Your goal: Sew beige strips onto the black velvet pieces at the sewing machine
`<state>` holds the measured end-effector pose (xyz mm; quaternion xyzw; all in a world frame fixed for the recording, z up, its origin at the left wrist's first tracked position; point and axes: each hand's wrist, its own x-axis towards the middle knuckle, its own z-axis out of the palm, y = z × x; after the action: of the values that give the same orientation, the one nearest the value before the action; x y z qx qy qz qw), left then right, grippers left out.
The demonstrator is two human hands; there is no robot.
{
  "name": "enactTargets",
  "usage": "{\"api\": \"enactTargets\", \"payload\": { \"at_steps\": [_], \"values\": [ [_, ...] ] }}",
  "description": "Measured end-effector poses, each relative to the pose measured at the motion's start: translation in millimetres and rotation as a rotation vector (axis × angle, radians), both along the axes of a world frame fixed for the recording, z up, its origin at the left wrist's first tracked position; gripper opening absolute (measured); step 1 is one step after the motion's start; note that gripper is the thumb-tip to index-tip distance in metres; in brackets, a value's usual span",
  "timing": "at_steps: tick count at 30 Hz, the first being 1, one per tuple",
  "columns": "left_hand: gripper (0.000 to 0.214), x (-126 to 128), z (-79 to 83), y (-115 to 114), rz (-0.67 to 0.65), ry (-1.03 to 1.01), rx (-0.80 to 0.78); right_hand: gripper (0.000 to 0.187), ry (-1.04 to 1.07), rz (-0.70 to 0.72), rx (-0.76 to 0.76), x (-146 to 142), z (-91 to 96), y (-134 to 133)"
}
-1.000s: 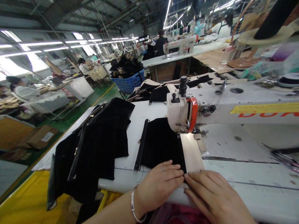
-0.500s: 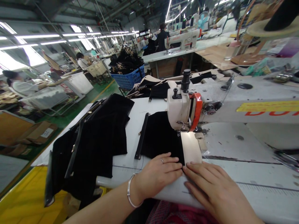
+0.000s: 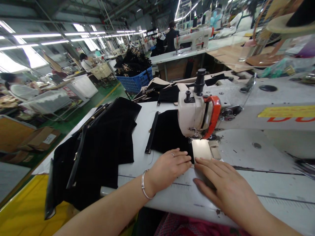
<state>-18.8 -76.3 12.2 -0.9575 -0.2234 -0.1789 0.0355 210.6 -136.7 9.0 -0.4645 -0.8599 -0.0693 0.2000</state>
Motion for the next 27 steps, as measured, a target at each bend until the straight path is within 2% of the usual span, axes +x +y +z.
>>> {"api": "enactTargets", "payload": {
  "at_steps": [13,18,27],
  "values": [
    [0.025,11,0.7,38,0.028,-0.074,-0.084,0.036,-0.003,-0.024,-0.012,1,6.0,36],
    [0.022,16,0.1,52,0.064,-0.11,-0.094,0.044,-0.072,-0.041,-0.037,3,4.7,50],
    [0.027,17,-6.5,63,0.136,-0.133,-0.134,0.047,-0.07,-0.077,-0.068,1,1.5,61]
  ]
}}
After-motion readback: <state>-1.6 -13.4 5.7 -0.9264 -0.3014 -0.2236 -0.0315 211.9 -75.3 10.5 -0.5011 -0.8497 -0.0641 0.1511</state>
